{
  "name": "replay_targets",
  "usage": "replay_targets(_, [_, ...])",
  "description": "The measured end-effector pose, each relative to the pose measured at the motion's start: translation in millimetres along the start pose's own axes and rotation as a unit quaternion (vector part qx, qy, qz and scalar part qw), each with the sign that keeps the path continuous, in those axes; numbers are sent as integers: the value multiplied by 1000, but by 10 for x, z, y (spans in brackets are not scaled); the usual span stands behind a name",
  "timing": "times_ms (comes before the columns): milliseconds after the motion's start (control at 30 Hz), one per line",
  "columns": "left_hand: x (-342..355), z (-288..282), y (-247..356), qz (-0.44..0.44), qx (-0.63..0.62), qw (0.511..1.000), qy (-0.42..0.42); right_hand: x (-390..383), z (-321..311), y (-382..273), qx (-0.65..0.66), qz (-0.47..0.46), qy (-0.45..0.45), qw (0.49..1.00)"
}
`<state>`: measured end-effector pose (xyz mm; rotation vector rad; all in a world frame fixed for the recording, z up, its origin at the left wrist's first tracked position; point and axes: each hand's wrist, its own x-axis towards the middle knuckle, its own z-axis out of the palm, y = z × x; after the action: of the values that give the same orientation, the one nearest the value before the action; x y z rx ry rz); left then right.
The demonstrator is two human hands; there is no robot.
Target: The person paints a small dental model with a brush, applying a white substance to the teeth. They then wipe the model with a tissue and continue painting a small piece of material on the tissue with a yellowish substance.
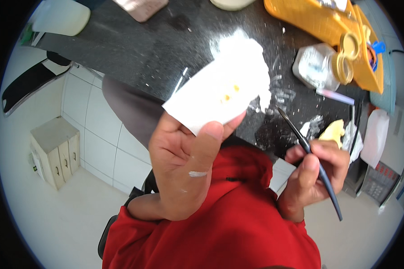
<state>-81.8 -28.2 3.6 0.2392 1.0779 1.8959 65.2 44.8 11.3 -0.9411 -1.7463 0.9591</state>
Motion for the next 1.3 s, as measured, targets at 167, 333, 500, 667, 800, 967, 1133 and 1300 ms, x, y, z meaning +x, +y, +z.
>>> replay_targets(167, [11,35,43,-32,-101,994,14,445,-249,-429,-69,-126,20,989])
replay_targets(333, [1,-34,30,-12,-111,994,-10,1473,58,-778,-172,-158,-112,966])
replay_targets(500, [12,-28,43,-21,-111,993,-22,1891,451,-616,-231,-197,-249,920])
replay_targets(667, [28,15,28,-6,-111,994,-13,1846,220,-777,-203,-338,-131,910])
replay_targets(800, [-31,43,37,14,-85,996,11,1431,-663,-737,-185,-284,88,937])
replay_targets(967, [31,39,-33,37,-41,998,19,696,-1774,-327,-223,-81,178,955])
replay_targets(1133, [-16,5,-57,55,-33,998,18,-1,-2177,275,-241,65,192,949])
replay_targets(1300, [2,17,-99,71,-33,997,11,-188,-2140,456,-243,64,209,945])
